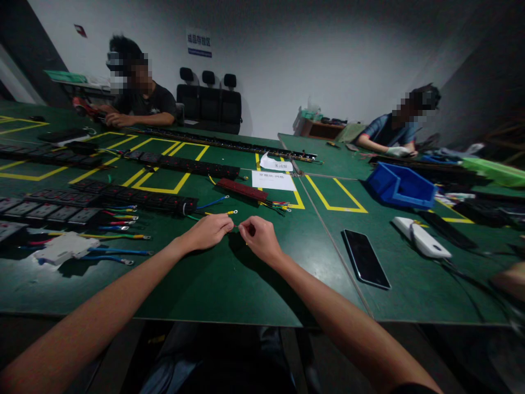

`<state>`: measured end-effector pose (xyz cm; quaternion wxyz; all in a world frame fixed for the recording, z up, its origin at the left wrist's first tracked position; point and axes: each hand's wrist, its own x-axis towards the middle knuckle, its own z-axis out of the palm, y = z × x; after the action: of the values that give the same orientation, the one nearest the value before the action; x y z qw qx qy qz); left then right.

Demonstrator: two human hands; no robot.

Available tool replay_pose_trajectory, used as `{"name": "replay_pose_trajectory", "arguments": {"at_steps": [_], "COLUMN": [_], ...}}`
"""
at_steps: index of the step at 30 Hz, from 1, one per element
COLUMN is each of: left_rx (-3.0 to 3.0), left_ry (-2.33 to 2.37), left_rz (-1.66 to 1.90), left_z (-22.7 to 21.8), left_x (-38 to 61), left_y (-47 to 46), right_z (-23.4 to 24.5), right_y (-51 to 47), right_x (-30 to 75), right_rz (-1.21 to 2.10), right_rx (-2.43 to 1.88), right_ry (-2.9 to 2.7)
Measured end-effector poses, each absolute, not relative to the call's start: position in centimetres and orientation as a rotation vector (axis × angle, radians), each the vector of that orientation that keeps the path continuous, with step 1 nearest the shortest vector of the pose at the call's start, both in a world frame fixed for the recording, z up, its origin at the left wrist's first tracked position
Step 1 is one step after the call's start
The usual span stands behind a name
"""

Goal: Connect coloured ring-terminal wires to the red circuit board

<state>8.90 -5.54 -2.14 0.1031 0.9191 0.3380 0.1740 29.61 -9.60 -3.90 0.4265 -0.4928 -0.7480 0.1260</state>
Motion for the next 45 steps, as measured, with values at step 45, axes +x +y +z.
{"name": "replay_pose_trajectory", "arguments": {"at_steps": [45], "left_rx": [2.469], "left_ry": [0.775], "left_rz": [0.591], "left_z": [-1.7], "left_x": [7.6], "left_y": [-4.7], "right_z": [-3.4], "right_y": [-9.3], "right_x": [30.8], "right_rz": [0.614], "right_rx": [-1.073], "right_ry": [-1.947]}}
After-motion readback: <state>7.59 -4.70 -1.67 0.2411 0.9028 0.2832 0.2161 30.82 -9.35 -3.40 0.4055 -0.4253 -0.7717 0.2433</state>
